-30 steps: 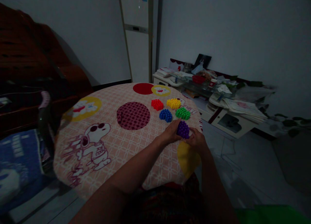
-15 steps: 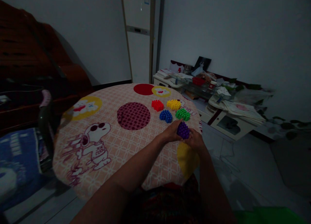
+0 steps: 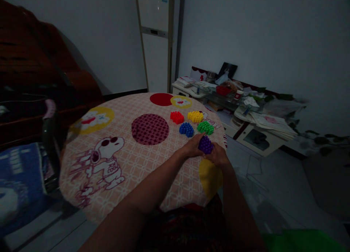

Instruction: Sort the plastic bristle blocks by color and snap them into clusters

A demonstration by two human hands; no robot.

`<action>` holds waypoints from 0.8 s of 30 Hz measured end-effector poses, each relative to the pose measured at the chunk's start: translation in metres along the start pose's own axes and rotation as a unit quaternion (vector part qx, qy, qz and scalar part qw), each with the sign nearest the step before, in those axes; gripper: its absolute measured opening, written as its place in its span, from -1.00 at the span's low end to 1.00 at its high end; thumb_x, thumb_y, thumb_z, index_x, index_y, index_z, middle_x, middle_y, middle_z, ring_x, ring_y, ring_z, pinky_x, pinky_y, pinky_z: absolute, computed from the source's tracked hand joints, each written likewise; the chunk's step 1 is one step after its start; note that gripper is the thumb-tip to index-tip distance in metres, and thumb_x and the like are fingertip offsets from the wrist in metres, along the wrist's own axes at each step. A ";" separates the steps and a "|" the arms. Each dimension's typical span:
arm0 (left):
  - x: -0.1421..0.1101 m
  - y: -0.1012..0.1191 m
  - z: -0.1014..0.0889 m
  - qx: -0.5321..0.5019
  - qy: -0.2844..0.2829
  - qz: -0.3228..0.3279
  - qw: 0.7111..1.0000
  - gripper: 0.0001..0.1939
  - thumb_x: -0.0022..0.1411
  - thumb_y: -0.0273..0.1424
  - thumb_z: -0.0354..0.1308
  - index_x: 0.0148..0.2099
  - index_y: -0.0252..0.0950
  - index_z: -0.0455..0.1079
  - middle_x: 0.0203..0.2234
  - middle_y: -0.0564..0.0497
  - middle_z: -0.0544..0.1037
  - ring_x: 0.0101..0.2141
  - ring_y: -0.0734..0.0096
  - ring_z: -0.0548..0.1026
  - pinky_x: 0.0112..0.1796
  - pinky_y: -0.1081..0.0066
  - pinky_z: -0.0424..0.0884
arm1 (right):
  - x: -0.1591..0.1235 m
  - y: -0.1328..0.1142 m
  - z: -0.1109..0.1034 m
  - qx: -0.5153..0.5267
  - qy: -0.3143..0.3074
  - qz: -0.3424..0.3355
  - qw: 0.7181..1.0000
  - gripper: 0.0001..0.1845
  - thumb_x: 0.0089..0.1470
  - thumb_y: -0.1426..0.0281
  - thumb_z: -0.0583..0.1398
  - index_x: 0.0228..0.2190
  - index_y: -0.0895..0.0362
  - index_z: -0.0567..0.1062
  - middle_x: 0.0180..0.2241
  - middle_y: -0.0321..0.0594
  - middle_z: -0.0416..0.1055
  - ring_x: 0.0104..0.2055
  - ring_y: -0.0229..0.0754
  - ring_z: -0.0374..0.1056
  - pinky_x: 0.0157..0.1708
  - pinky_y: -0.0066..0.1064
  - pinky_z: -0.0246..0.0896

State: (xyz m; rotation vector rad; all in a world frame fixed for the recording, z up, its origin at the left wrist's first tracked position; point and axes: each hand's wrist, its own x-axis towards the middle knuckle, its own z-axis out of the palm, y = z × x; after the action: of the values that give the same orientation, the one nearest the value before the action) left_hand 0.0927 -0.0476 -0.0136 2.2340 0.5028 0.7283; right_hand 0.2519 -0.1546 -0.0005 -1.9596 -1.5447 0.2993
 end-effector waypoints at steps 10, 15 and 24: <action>-0.002 -0.003 0.000 0.001 0.007 0.001 1.000 0.19 -0.24 -0.37 0.43 0.42 -0.32 -0.02 0.30 -0.32 0.20 0.28 -0.18 0.20 0.25 -0.11 0.11 | -0.016 0.001 -0.020 0.251 -0.105 0.090 0.958 0.19 -0.25 0.37 0.36 0.35 0.26 -0.02 -0.60 -0.44 0.40 -0.64 -0.21 0.32 -0.65 -0.45 0.19; -0.003 0.001 -0.002 0.017 0.001 -0.003 1.000 0.17 -0.21 -0.36 0.42 0.42 -0.35 -0.03 0.31 -0.33 0.20 0.29 -0.17 0.20 0.27 -0.08 0.10 | -0.043 -0.015 -0.002 0.240 0.125 0.113 0.956 -0.37 0.04 0.33 0.14 0.15 0.24 0.33 -0.64 -0.42 0.33 -0.67 -0.29 0.19 -0.64 -0.47 0.13; -0.001 -0.003 -0.007 0.011 0.020 0.009 1.000 0.14 -0.19 -0.30 0.44 0.41 -0.32 0.02 0.26 -0.24 0.26 0.28 -0.18 0.21 0.27 -0.14 0.12 | -0.101 -0.080 0.060 0.043 0.027 -0.223 0.973 -0.73 0.29 0.31 0.11 -0.44 0.12 0.46 -0.46 -0.28 0.46 -0.40 -0.29 0.38 -0.25 -0.44 0.23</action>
State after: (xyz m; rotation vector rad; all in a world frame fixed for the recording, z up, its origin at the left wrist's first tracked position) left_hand 0.0871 -0.0431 -0.0124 2.2508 0.5132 0.7809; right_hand 0.1268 -0.2193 -0.0200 -1.4875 -1.8477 0.1197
